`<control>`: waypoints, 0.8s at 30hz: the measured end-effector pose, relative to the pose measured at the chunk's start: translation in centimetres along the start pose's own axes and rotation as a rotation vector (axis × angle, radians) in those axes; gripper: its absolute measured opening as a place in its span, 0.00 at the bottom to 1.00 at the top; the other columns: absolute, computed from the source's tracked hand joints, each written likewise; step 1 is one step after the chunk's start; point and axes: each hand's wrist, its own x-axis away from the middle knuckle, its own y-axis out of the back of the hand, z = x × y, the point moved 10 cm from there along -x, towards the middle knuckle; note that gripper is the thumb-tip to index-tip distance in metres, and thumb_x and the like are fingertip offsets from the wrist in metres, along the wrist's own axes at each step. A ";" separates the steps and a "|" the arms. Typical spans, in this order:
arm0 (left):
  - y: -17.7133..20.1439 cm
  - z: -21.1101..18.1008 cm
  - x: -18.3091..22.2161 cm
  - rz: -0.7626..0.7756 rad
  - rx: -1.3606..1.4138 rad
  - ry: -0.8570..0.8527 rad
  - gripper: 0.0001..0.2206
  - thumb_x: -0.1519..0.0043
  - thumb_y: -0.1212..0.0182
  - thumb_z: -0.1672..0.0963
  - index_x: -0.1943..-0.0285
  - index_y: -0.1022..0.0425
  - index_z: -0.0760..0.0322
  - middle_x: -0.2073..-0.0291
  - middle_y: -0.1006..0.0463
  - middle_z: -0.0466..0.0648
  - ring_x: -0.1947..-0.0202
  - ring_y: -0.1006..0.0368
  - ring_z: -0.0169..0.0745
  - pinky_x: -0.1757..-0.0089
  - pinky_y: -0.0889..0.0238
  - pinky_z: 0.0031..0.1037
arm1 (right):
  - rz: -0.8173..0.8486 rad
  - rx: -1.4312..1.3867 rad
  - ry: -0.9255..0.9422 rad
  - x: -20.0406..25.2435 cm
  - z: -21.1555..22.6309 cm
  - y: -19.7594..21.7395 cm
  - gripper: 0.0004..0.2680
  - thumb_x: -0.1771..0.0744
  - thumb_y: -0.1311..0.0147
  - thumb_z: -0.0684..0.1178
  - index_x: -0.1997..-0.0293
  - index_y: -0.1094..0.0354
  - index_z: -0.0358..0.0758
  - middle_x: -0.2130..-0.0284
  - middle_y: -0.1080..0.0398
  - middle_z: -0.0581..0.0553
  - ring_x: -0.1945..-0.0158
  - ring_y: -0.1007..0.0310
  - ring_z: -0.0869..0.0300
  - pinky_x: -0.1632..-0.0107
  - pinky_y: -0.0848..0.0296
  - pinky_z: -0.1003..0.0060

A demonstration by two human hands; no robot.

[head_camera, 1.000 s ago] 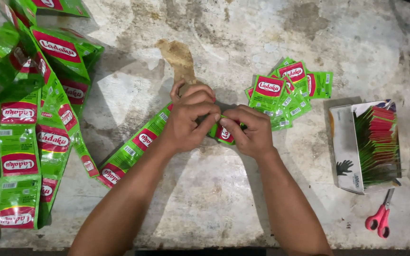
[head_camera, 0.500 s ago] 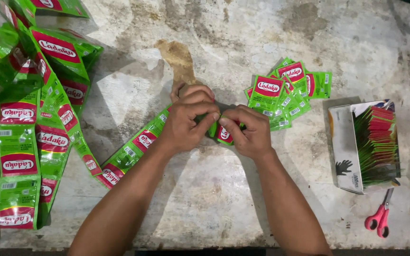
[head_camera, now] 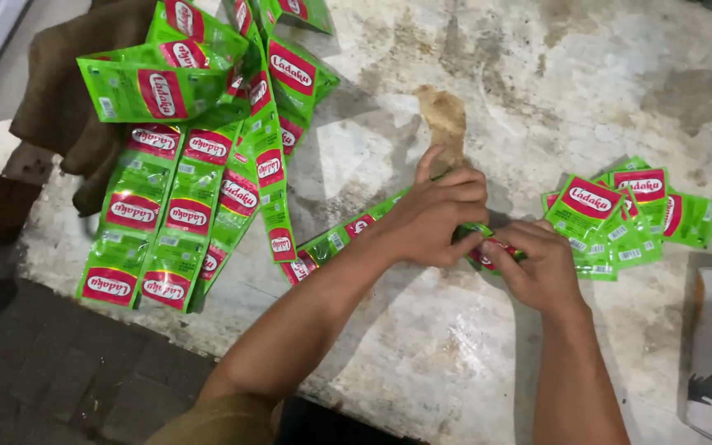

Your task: Using scissors to cut individual spice packets from a long strip and organizing them into a box.

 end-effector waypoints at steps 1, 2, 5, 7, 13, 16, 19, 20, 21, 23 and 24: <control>-0.1 -0.2 -0.2 0.012 0.015 -0.010 0.06 0.44 0.42 0.55 0.70 0.31 0.58 0.70 0.31 0.42 0.47 0.35 0.38 0.39 0.75 0.62 | -0.005 0.031 0.012 0.1 0.3 0.2 0.03 0.35 0.40 0.46 0.68 0.28 0.41 0.79 0.31 0.43 0.72 0.30 0.43 0.61 0.33 0.57; -0.1 -0.1 -0.1 0.011 0.018 -0.011 0.06 0.44 0.42 0.55 0.70 0.31 0.58 0.70 0.31 0.42 0.47 0.35 0.38 0.39 0.75 0.62 | -0.005 0.033 0.010 0.0 0.2 0.0 0.03 0.35 0.40 0.46 0.68 0.28 0.41 0.79 0.31 0.43 0.72 0.30 0.43 0.61 0.33 0.57; -0.5 0.0 -0.1 0.020 0.047 -0.037 0.05 0.44 0.41 0.55 0.71 0.30 0.57 0.69 0.30 0.41 0.46 0.35 0.38 0.39 0.76 0.61 | -0.025 0.051 0.023 -0.1 0.4 0.1 0.03 0.35 0.40 0.46 0.69 0.27 0.44 0.79 0.30 0.46 0.73 0.30 0.47 0.60 0.33 0.60; -1.0 0.3 -0.1 0.044 0.120 -0.026 0.06 0.42 0.42 0.55 0.71 0.29 0.57 0.69 0.29 0.42 0.45 0.35 0.39 0.39 0.79 0.59 | -0.041 0.003 0.021 -0.3 0.7 0.4 0.04 0.35 0.41 0.46 0.71 0.27 0.44 0.81 0.32 0.47 0.76 0.33 0.48 0.63 0.34 0.61; -1.1 1.2 -0.4 0.032 0.347 0.091 0.06 0.40 0.39 0.57 0.71 0.25 0.53 0.72 0.29 0.39 0.47 0.32 0.38 0.38 0.77 0.57 | -0.115 -0.075 -0.004 -0.4 1.4 1.2 0.04 0.35 0.39 0.44 0.72 0.27 0.43 0.82 0.33 0.48 0.78 0.34 0.50 0.64 0.35 0.62; -1.2 1.6 -0.4 0.036 0.352 0.104 0.06 0.40 0.38 0.56 0.71 0.24 0.52 0.71 0.27 0.38 0.47 0.32 0.38 0.38 0.76 0.54 | -0.131 -0.105 -0.005 -0.7 1.7 1.4 0.04 0.35 0.39 0.43 0.72 0.27 0.42 0.83 0.33 0.48 0.79 0.34 0.51 0.64 0.35 0.62; -0.8 0.9 -0.5 0.052 0.292 0.071 0.06 0.39 0.38 0.56 0.70 0.25 0.55 0.71 0.28 0.40 0.48 0.31 0.39 0.39 0.77 0.56 | -0.077 -0.077 -0.019 -0.1 0.4 0.7 0.05 0.35 0.40 0.47 0.71 0.28 0.42 0.81 0.33 0.47 0.77 0.34 0.49 0.63 0.36 0.62; -0.7 0.7 -0.5 0.053 0.296 0.070 0.06 0.39 0.38 0.56 0.70 0.25 0.55 0.71 0.28 0.40 0.48 0.31 0.39 0.39 0.77 0.56 | -0.077 -0.074 -0.021 -0.2 0.5 1.0 0.05 0.35 0.40 0.47 0.71 0.28 0.42 0.81 0.33 0.47 0.77 0.34 0.49 0.63 0.36 0.62; -0.6 0.3 -0.6 0.052 0.247 0.053 0.06 0.40 0.39 0.56 0.71 0.26 0.56 0.71 0.29 0.41 0.49 0.31 0.40 0.39 0.76 0.56 | -0.034 -0.066 -0.018 -0.4 0.7 0.9 0.05 0.35 0.40 0.48 0.70 0.29 0.41 0.81 0.33 0.46 0.76 0.33 0.48 0.63 0.36 0.60; 0.1 -0.1 -0.4 0.046 0.215 0.025 0.07 0.40 0.40 0.56 0.72 0.27 0.56 0.72 0.29 0.41 0.49 0.31 0.41 0.39 0.76 0.57 | 0.008 -0.039 -0.022 -1.0 1.4 0.6 0.07 0.35 0.39 0.49 0.69 0.30 0.40 0.80 0.33 0.44 0.75 0.32 0.47 0.63 0.36 0.58; 0.1 -0.3 -0.2 0.076 0.112 -0.008 0.07 0.39 0.41 0.55 0.71 0.27 0.57 0.70 0.29 0.43 0.48 0.31 0.42 0.39 0.76 0.56 | 0.056 -0.063 -0.007 -1.4 2.0 0.1 0.07 0.36 0.39 0.50 0.70 0.31 0.39 0.80 0.33 0.42 0.74 0.31 0.44 0.63 0.37 0.56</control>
